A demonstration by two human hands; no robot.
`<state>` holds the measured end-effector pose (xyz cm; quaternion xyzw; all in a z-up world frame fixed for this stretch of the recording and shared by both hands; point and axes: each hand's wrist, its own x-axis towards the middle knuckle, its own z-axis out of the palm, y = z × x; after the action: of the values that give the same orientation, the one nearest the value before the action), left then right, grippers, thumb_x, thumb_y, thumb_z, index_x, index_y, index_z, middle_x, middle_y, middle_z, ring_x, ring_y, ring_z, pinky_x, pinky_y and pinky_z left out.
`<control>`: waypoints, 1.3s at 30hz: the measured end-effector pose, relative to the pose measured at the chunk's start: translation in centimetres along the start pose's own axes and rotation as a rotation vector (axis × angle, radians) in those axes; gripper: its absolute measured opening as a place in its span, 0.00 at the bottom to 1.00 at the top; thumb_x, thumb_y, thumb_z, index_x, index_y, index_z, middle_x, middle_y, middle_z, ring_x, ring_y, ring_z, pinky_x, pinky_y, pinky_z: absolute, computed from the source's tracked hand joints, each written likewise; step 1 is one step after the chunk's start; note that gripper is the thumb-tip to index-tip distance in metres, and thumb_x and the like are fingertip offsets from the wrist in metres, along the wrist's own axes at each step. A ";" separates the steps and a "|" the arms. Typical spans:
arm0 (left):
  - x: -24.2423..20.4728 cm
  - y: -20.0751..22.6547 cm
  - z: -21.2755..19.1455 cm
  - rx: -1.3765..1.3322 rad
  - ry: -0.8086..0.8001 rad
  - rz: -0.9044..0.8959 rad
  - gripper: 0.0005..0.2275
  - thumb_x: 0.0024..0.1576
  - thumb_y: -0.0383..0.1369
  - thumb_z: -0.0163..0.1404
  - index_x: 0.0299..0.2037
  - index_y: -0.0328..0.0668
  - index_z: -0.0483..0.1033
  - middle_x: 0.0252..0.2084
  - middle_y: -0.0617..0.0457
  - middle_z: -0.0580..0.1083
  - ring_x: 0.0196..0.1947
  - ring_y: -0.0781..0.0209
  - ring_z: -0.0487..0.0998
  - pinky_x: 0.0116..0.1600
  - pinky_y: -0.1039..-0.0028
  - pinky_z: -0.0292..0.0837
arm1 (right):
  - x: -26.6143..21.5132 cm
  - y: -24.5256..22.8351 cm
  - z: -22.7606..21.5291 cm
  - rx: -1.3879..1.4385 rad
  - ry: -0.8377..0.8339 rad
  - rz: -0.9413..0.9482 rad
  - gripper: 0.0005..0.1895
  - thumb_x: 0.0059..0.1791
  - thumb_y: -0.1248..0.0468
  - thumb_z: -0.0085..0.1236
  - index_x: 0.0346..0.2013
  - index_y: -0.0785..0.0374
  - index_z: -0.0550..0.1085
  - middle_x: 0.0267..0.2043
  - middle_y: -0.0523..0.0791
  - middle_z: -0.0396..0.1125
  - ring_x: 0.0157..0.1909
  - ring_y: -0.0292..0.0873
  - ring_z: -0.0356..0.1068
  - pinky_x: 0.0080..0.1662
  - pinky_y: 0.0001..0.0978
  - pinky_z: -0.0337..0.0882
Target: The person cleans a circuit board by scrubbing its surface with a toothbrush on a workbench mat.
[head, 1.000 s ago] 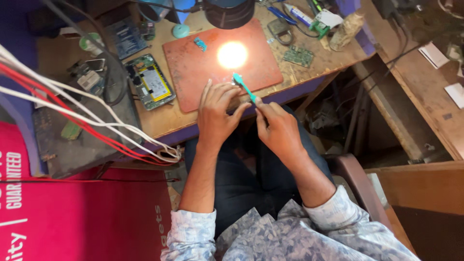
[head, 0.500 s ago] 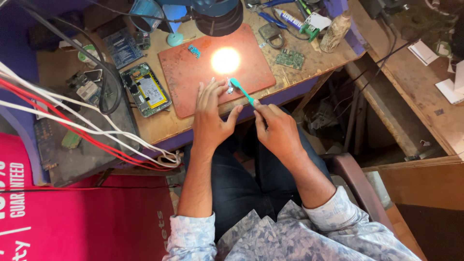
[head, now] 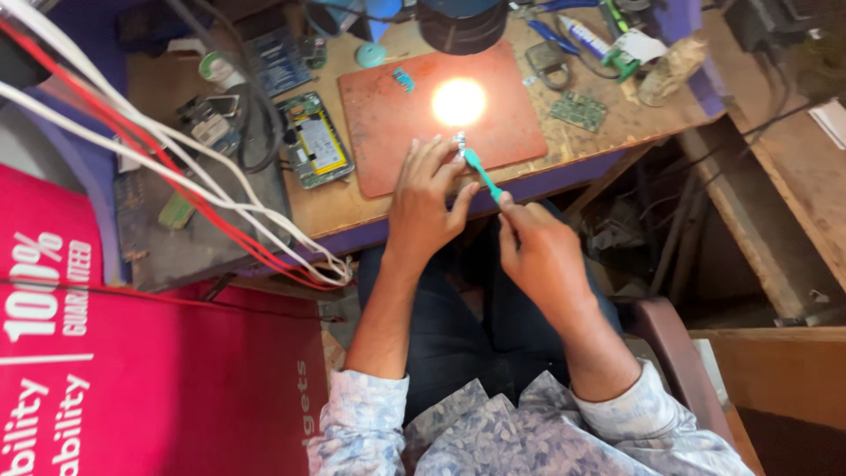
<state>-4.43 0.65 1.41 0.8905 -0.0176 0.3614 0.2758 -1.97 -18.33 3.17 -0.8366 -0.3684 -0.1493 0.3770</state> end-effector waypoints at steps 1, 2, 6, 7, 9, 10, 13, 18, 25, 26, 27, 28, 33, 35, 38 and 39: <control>0.0 0.0 0.2 0.017 -0.007 -0.002 0.13 0.57 0.34 0.59 0.47 0.34 0.78 0.60 0.42 0.72 0.66 0.39 0.70 0.76 0.48 0.56 | 0.2 0.2 -0.1 -0.019 -0.003 -0.007 0.12 0.52 0.70 0.58 0.51 0.65 0.76 0.32 0.53 0.67 0.34 0.59 0.69 0.35 0.48 0.68; 0.0 -0.1 0.4 0.033 -0.015 -0.003 0.12 0.57 0.34 0.59 0.46 0.35 0.78 0.61 0.42 0.73 0.66 0.39 0.70 0.76 0.48 0.56 | 0.4 0.4 0.0 -0.038 -0.005 -0.015 0.13 0.51 0.70 0.58 0.51 0.66 0.77 0.32 0.53 0.66 0.34 0.60 0.69 0.34 0.49 0.67; -0.3 -0.4 0.6 0.056 -0.004 0.011 0.13 0.57 0.35 0.58 0.46 0.34 0.77 0.61 0.42 0.72 0.67 0.38 0.69 0.75 0.48 0.56 | 1.2 0.7 0.5 -0.024 -0.032 -0.011 0.12 0.53 0.69 0.58 0.52 0.66 0.77 0.32 0.53 0.66 0.34 0.60 0.68 0.35 0.49 0.67; -0.2 -0.4 0.7 0.066 -0.005 0.015 0.14 0.57 0.35 0.58 0.48 0.34 0.76 0.61 0.42 0.73 0.67 0.39 0.69 0.75 0.48 0.56 | 0.8 0.7 -0.1 -0.020 -0.047 -0.003 0.12 0.53 0.69 0.57 0.51 0.66 0.77 0.31 0.53 0.66 0.34 0.59 0.69 0.35 0.49 0.67; -0.3 -0.5 0.8 0.078 -0.007 0.013 0.15 0.57 0.35 0.58 0.49 0.34 0.75 0.60 0.43 0.73 0.67 0.40 0.70 0.76 0.48 0.56 | 0.7 0.5 -0.6 -0.014 -0.068 0.004 0.12 0.52 0.69 0.57 0.50 0.65 0.77 0.31 0.53 0.66 0.33 0.59 0.69 0.34 0.49 0.68; -0.3 -0.5 0.9 0.074 -0.001 0.006 0.19 0.57 0.35 0.59 0.54 0.32 0.72 0.59 0.42 0.73 0.66 0.39 0.71 0.75 0.48 0.57 | 0.6 0.4 -0.5 -0.047 -0.072 0.004 0.12 0.52 0.68 0.57 0.50 0.65 0.77 0.31 0.53 0.66 0.33 0.59 0.69 0.34 0.49 0.67; -0.5 -0.6 1.0 0.035 0.034 -0.006 0.25 0.57 0.34 0.60 0.60 0.29 0.66 0.58 0.40 0.73 0.64 0.39 0.71 0.74 0.48 0.59 | 1.5 0.5 0.9 -0.097 -0.048 -0.009 0.12 0.52 0.68 0.58 0.51 0.66 0.77 0.30 0.53 0.66 0.32 0.59 0.69 0.33 0.50 0.67; -0.7 -0.7 1.3 0.028 0.097 0.018 0.28 0.56 0.34 0.62 0.62 0.29 0.62 0.58 0.39 0.73 0.63 0.39 0.73 0.74 0.48 0.60 | 0.5 0.2 0.8 -0.045 -0.022 -0.002 0.10 0.54 0.69 0.56 0.49 0.66 0.77 0.32 0.53 0.66 0.34 0.59 0.69 0.35 0.49 0.68; -0.8 -0.7 1.3 0.023 0.104 -0.001 0.24 0.57 0.33 0.61 0.60 0.28 0.66 0.58 0.38 0.73 0.60 0.39 0.75 0.73 0.50 0.63 | 1.6 0.3 2.3 0.013 0.037 0.013 0.11 0.53 0.70 0.56 0.50 0.69 0.76 0.36 0.56 0.69 0.37 0.62 0.70 0.37 0.50 0.69; -0.7 -0.6 1.2 0.028 0.104 0.006 0.24 0.58 0.33 0.61 0.59 0.28 0.67 0.57 0.38 0.73 0.60 0.38 0.75 0.73 0.50 0.63 | 1.7 0.3 2.3 0.070 0.048 0.003 0.10 0.54 0.71 0.56 0.49 0.70 0.76 0.39 0.57 0.70 0.40 0.63 0.71 0.40 0.49 0.71; -0.5 -0.7 1.1 0.031 0.108 0.008 0.24 0.58 0.33 0.61 0.59 0.28 0.67 0.57 0.38 0.73 0.60 0.38 0.75 0.73 0.50 0.63 | 1.5 0.4 1.9 0.072 0.049 -0.002 0.10 0.54 0.71 0.56 0.49 0.70 0.76 0.39 0.57 0.70 0.40 0.63 0.71 0.40 0.49 0.71; -0.4 -0.7 1.1 0.011 0.100 -0.007 0.24 0.57 0.32 0.61 0.59 0.27 0.67 0.56 0.38 0.73 0.60 0.38 0.75 0.72 0.50 0.64 | 1.1 0.4 1.2 0.074 0.008 0.027 0.09 0.53 0.71 0.56 0.48 0.70 0.76 0.39 0.57 0.71 0.41 0.64 0.71 0.40 0.50 0.71; -0.6 -0.4 1.1 -0.020 0.079 -0.033 0.24 0.57 0.32 0.61 0.60 0.27 0.66 0.55 0.38 0.74 0.60 0.39 0.75 0.72 0.51 0.64 | 1.4 0.8 1.9 0.088 0.023 0.042 0.06 0.53 0.71 0.57 0.45 0.70 0.76 0.39 0.58 0.72 0.43 0.64 0.72 0.41 0.50 0.71; -0.5 -0.4 1.0 0.024 0.089 -0.028 0.24 0.57 0.31 0.61 0.60 0.27 0.67 0.54 0.37 0.74 0.58 0.38 0.75 0.72 0.51 0.64 | 2.0 0.9 2.6 0.109 0.073 0.008 0.09 0.53 0.71 0.57 0.47 0.71 0.75 0.40 0.59 0.72 0.43 0.64 0.72 0.42 0.50 0.72; -0.3 -0.2 0.9 0.038 0.098 0.009 0.23 0.57 0.30 0.60 0.59 0.29 0.68 0.54 0.38 0.75 0.58 0.39 0.76 0.72 0.52 0.64 | 1.1 0.5 1.8 0.065 0.008 0.062 0.09 0.52 0.71 0.57 0.46 0.71 0.76 0.37 0.59 0.71 0.41 0.65 0.71 0.40 0.52 0.70; -0.3 -0.2 0.8 0.040 0.102 0.013 0.23 0.57 0.30 0.60 0.59 0.29 0.68 0.54 0.38 0.75 0.58 0.39 0.76 0.72 0.52 0.63 | 1.1 0.4 1.6 0.065 0.013 0.058 0.09 0.52 0.71 0.57 0.46 0.71 0.76 0.37 0.59 0.71 0.41 0.65 0.71 0.40 0.52 0.70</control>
<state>-4.07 0.31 0.66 0.8761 -0.0022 0.4085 0.2562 -1.00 -16.82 2.46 -0.8331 -0.3464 -0.1316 0.4107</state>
